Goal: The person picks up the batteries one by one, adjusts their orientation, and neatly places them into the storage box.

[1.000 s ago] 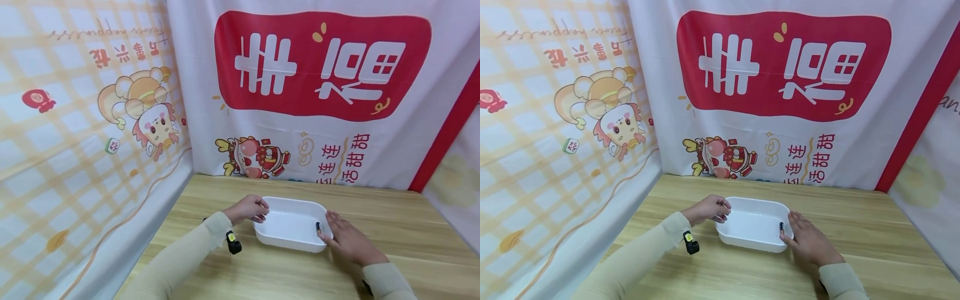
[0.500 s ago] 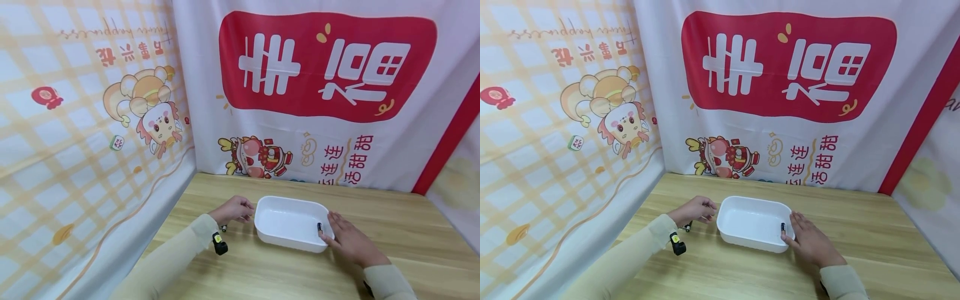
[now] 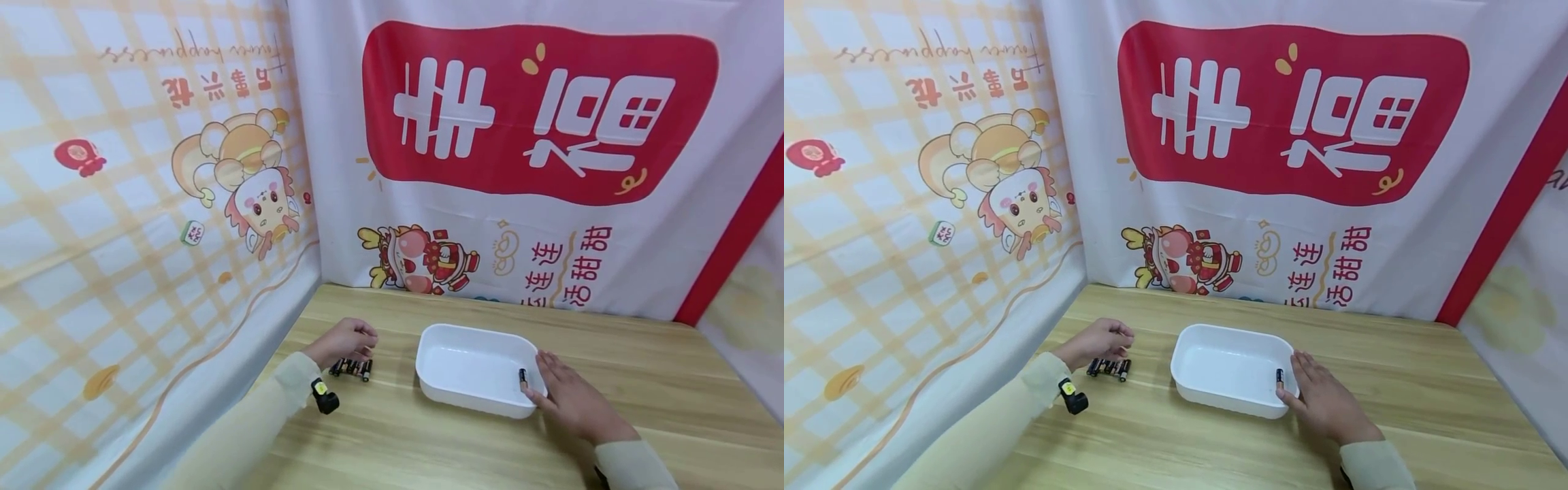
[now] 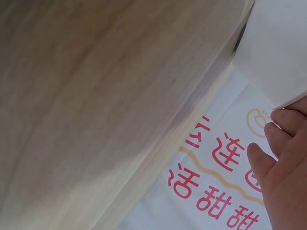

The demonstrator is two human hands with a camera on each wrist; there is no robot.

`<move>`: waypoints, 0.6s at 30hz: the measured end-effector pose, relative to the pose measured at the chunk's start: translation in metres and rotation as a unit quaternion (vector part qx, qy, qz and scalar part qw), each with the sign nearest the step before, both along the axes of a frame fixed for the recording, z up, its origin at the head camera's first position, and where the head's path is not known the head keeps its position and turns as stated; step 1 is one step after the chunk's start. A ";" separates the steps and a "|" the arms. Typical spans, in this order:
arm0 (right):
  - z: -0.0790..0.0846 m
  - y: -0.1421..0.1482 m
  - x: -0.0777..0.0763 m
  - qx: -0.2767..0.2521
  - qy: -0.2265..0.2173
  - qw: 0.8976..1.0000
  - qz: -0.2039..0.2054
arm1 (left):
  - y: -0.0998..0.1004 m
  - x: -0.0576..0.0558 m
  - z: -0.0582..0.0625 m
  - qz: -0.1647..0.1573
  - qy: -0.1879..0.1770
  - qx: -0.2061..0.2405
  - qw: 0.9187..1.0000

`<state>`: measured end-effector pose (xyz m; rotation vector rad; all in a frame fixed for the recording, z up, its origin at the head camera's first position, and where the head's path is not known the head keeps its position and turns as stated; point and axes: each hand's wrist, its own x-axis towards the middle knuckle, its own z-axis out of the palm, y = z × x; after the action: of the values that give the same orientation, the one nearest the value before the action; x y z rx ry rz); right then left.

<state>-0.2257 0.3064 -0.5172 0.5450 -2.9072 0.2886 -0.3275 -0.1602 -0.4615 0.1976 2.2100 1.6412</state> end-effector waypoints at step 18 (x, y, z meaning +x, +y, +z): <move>0.001 -0.002 0.002 0.007 0.017 1.000 0.008 | -0.077 -0.006 -0.035 0.085 -0.017 -0.023 0.996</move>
<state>-0.2242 0.3048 -0.5162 0.5688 -2.8750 0.2596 -0.3340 -0.2369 -0.4964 -0.0329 2.2907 1.6636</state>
